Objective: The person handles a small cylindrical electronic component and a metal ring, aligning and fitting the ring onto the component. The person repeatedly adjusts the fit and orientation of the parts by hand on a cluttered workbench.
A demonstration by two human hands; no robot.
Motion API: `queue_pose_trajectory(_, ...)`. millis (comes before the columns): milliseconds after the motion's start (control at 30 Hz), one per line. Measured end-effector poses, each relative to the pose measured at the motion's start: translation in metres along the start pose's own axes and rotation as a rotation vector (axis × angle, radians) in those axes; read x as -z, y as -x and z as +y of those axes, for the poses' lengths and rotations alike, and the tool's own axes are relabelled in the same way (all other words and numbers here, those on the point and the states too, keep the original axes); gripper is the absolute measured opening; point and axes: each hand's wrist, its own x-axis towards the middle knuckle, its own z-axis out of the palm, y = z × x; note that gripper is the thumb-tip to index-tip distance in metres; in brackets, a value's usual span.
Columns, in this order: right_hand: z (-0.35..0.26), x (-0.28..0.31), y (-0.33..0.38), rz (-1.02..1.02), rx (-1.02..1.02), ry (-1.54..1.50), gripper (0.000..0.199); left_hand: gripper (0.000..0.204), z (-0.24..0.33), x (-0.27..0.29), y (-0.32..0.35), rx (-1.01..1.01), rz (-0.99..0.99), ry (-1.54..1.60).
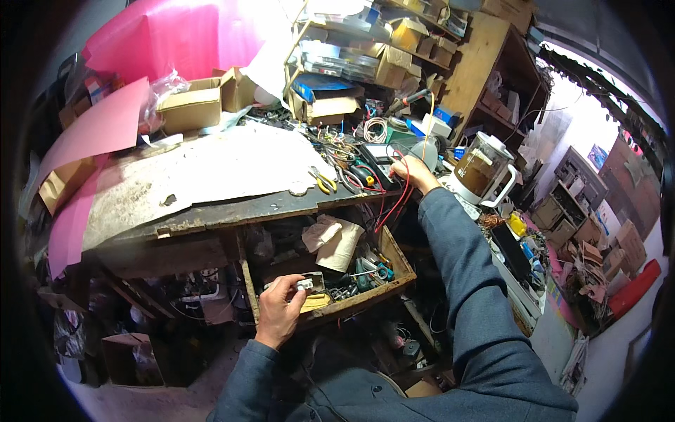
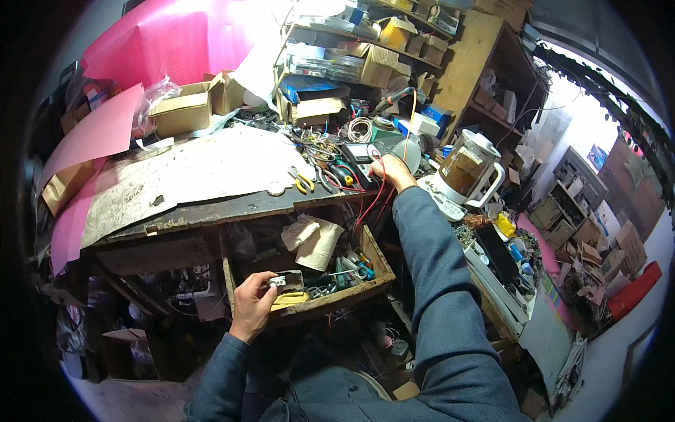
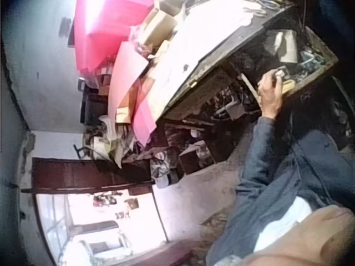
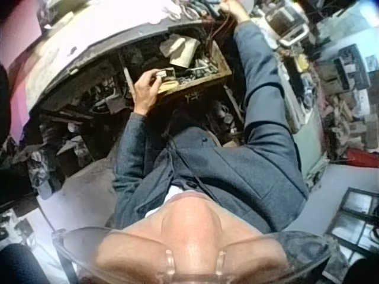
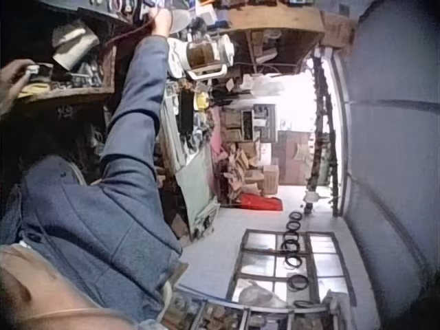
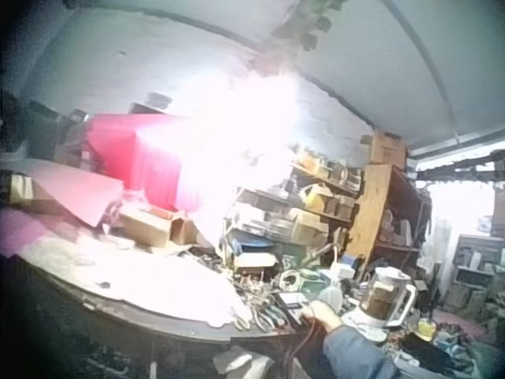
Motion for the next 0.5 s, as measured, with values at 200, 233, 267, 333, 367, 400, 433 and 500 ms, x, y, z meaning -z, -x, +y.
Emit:
queue_pose_trajectory(200, -0.011, 0.008, 0.012, 0.039, 0.046, 0.025, 0.052, 0.022, -0.010, 0.003, 0.000, -0.067, 0.084, -0.045)
queue_pose_trajectory(233, -0.014, 0.008, 0.023, 0.269, 0.091, 0.105, 0.049, 0.021, -0.006, 0.003, -0.001, -0.072, 0.093, -0.075)
queue_pose_trajectory(267, -0.019, 0.009, 0.027, 0.465, 0.233, 0.036, 0.045, 0.021, -0.006, 0.000, -0.003, -0.062, 0.110, -0.035)
queue_pose_trajectory(333, -0.056, 0.011, 0.053, 0.436, 0.284, -0.173, 0.033, 0.022, -0.010, 0.001, 0.001, -0.057, 0.159, -0.011)
queue_pose_trajectory(367, -0.058, 0.010, 0.059, 0.407, 0.401, -0.207, 0.032, 0.021, -0.008, -0.001, 0.000, -0.046, 0.143, -0.009)
queue_pose_trajectory(400, -0.071, 0.003, 0.071, 0.145, 0.447, -0.275, 0.031, 0.021, -0.004, 0.000, 0.002, -0.036, 0.161, -0.009)
queue_pose_trajectory(433, -0.088, -0.001, 0.090, -0.120, 0.485, -0.340, 0.030, 0.022, -0.003, 0.003, 0.004, -0.025, 0.179, -0.008)
queue_pose_trajectory(500, -0.123, -0.004, 0.120, -0.607, 0.446, 0.012, 0.031, 0.024, -0.009, 0.005, 0.007, -0.060, 0.243, -0.027)
